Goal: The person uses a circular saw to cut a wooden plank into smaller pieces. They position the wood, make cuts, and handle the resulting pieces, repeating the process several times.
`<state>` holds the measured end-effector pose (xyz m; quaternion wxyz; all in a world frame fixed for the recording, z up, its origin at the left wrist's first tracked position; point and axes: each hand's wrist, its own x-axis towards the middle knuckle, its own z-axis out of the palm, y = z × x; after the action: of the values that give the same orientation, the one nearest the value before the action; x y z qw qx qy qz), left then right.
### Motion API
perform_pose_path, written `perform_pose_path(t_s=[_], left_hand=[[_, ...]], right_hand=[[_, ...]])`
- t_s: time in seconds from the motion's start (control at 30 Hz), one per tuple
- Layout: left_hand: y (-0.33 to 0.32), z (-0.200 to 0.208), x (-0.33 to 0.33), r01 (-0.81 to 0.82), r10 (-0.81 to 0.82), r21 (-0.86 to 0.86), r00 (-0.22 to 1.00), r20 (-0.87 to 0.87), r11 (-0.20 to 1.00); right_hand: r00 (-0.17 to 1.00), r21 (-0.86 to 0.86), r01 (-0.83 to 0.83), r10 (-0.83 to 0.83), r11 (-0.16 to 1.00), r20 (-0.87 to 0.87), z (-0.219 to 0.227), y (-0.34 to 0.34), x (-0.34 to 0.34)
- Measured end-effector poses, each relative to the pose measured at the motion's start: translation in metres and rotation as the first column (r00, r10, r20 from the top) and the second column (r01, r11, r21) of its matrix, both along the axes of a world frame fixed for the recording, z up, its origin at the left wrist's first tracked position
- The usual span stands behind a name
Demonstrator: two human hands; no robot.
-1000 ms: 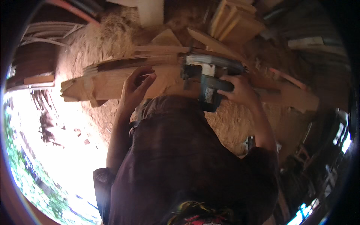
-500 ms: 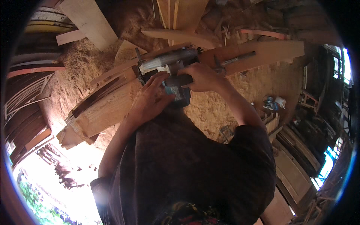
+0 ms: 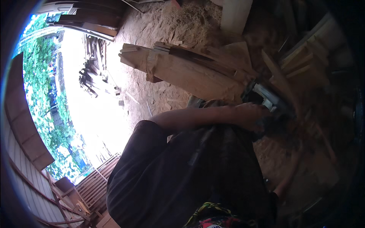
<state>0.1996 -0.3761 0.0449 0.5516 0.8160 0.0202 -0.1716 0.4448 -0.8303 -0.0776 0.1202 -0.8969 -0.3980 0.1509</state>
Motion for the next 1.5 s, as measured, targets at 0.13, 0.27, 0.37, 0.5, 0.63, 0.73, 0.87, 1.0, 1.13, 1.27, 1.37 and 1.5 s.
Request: perform_pose_path(t_s=[0.13, 0.27, 0.37, 0.5, 0.63, 0.73, 0.87, 1.0, 1.13, 1.27, 1.37, 1.5], left_hand=[[-0.004, -0.003, 0.000, 0.006, -0.005, 0.018, 1.000, -0.027, 1.000], [-0.002, -0.004, -0.005, 0.006, -0.006, 0.026, 1.000, -0.018, 1.000], [-0.002, -0.003, -0.004, 0.008, -0.008, 0.047, 1.000, 0.003, 0.999], [0.008, -0.002, -0.011, 0.020, -0.020, 0.013, 0.999, -0.044, 1.000], [0.063, 0.014, -0.051, 0.095, -0.290, 0.465, 0.883, 0.368, 0.880], [0.117, -0.058, -0.138, -0.472, 0.451, -0.290, 0.881, -0.139, 0.832], [0.206, -0.115, -0.258, -0.622, 0.648, 0.199, 0.753, -0.116, 0.758], [0.264, -0.121, -0.299, -0.887, 0.923, 0.265, 0.335, -0.190, 0.377], [0.309, -0.134, -0.282, -0.813, 0.795, 0.405, 0.543, 0.271, 0.418], [0.351, -0.157, -0.253, -0.733, 0.738, -0.093, 0.673, 0.044, 0.674], [0.375, -0.200, -0.256, -0.601, 0.572, 0.150, 0.796, 0.200, 0.785], [0.383, -0.170, -0.233, -0.513, 0.505, 0.096, 0.857, 0.100, 0.853]], right_hand=[[0.989, -0.237, 0.146, -0.147, 0.961, 0.013, 0.004, -0.004, -0.002], [0.982, -0.232, 0.186, -0.174, 0.955, 0.071, 0.020, -0.001, 0.011], [0.967, -0.196, 0.225, -0.194, 0.954, 0.164, 0.048, -0.007, 0.008], [0.963, -0.132, 0.156, -0.122, 0.979, 0.239, 0.072, 0.023, 0.017], [0.943, -0.079, 0.070, -0.040, 0.994, 0.329, 0.108, 0.060, 0.010], [0.888, -0.029, -0.105, 0.107, 0.994, 0.448, 0.131, 0.107, 0.005], [0.903, 0.045, -0.142, 0.110, 0.989, 0.415, 0.160, 0.195, -0.001], [0.951, -0.035, 0.166, -0.150, 0.986, 0.270, 0.209, 0.301, -0.044], [0.954, 0.137, 0.231, -0.196, 0.963, -0.228, 0.192, 0.417, -0.116], [0.815, 0.373, 0.040, 0.186, 0.927, -0.549, 0.055, 0.505, -0.181], [0.847, 0.448, -0.332, 0.471, 0.830, -0.245, 0.011, 0.582, -0.243], [0.788, 0.483, -0.302, 0.500, 0.822, -0.358, -0.040, 0.638, -0.285]])
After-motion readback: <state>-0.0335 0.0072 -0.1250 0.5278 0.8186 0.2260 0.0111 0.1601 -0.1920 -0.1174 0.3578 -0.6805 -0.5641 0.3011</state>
